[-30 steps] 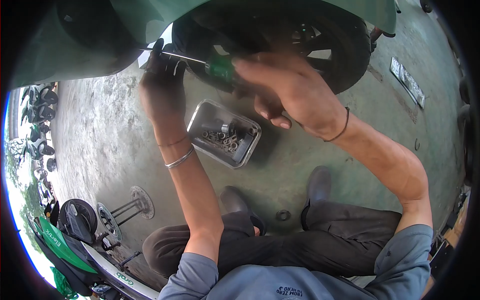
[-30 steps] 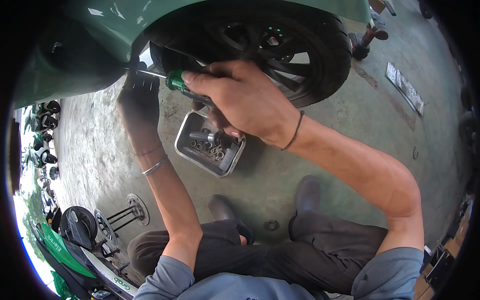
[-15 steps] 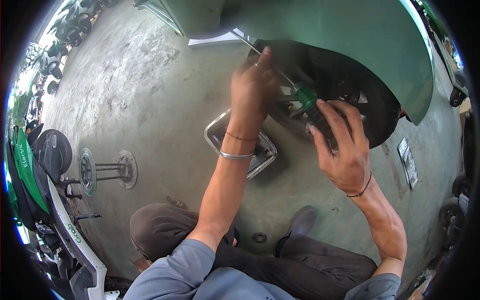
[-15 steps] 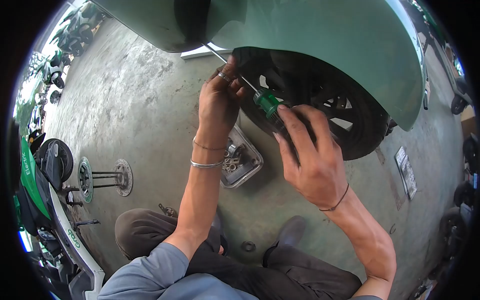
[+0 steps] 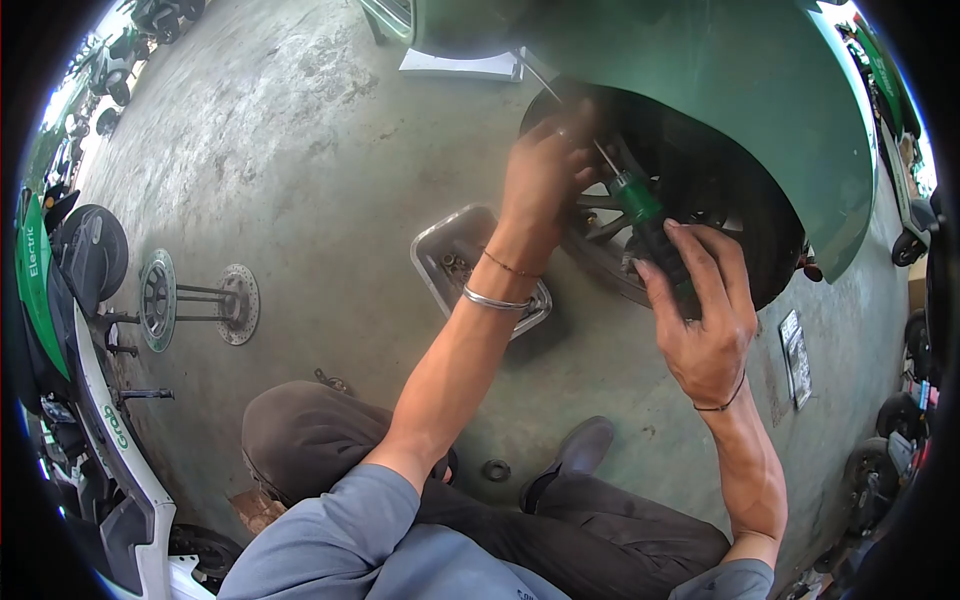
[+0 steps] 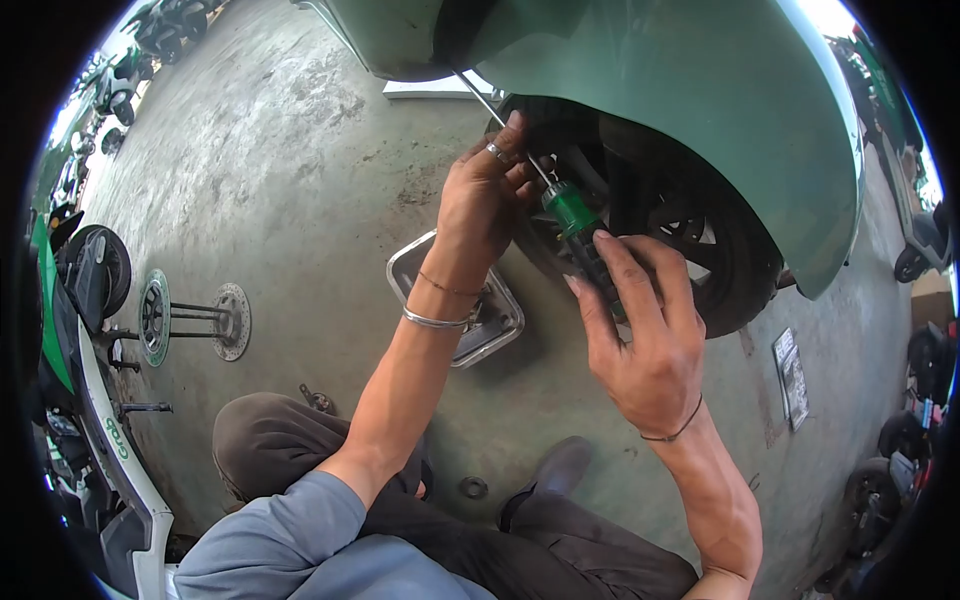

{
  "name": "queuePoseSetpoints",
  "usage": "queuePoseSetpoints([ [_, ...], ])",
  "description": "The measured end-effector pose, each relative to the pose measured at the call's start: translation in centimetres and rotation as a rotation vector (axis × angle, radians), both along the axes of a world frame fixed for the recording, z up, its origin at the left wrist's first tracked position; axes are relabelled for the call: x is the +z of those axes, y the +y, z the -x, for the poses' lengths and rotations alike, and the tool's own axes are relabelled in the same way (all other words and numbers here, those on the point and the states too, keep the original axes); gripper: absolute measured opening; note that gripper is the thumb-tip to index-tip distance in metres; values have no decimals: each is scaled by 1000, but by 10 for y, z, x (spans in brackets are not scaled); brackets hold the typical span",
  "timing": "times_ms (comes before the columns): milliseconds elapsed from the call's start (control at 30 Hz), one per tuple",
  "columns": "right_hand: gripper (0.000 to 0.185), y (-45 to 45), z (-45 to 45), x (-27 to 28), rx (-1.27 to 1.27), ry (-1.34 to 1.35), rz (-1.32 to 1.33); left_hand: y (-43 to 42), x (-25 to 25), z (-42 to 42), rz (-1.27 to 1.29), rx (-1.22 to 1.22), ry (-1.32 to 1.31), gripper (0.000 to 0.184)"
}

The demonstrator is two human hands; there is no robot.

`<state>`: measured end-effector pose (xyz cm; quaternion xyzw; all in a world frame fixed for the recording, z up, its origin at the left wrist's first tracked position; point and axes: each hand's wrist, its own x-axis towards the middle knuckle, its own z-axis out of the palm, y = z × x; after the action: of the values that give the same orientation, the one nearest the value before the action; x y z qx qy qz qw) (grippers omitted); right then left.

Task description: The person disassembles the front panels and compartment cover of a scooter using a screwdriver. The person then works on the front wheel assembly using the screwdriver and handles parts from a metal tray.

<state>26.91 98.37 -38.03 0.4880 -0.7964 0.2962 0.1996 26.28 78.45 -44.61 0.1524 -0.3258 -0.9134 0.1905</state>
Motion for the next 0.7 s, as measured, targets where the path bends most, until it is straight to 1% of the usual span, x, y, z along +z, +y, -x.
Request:
queuePoseSetpoints([
  [67,47,0,6,-7,40,58,65,4,1,1,-21,8,53,39],
  [100,47,1,7,-1,39,60,63,5,1,1,-75,-4,86,40],
  [133,45,-1,5,12,-49,-722,295,7,3,-1,-130,-16,117,40],
  [167,45,-1,5,19,-143,-1505,521,7,3,-3,-132,-17,117,40],
  [200,45,1,10,20,-146,-1504,522,6,4,-4,-88,-39,161,40],
  [267,48,8,22,21,-107,-1707,497,6,5,-5,-42,-64,209,40],
  [300,48,7,18,21,-105,-1704,498,5,4,-3,23,-41,202,40],
  [333,46,4,10,20,-76,-1402,420,4,2,-3,88,-17,190,40],
  [367,45,2,4,18,-49,-1102,341,3,0,-2,89,-15,187,40],
  [400,45,3,7,12,-47,-1105,339,2,-1,1,46,-14,175,39],
  [433,41,4,12,3,-24,-464,167,1,-2,3,2,-14,164,38],
  [500,34,4,16,-5,2,161,18,6,-6,2,34,10,172,37],
  [533,34,3,13,-5,-6,162,17,8,-4,1,67,38,184,37],
  [567,35,1,8,-3,-29,-118,87,8,-2,0,66,30,184,37],
  [600,36,0,5,8,-37,-722,126,8,0,-1,41,10,126,37],
  [633,38,-1,1,19,-193,-1265,257,6,3,-2,17,-11,67,38],
  [667,38,1,3,22,-201,-1266,264,5,1,-3,17,-20,65,38],
  [700,39,3,8,25,-116,-1492,346,3,-1,-3,31,-25,83,38],
])
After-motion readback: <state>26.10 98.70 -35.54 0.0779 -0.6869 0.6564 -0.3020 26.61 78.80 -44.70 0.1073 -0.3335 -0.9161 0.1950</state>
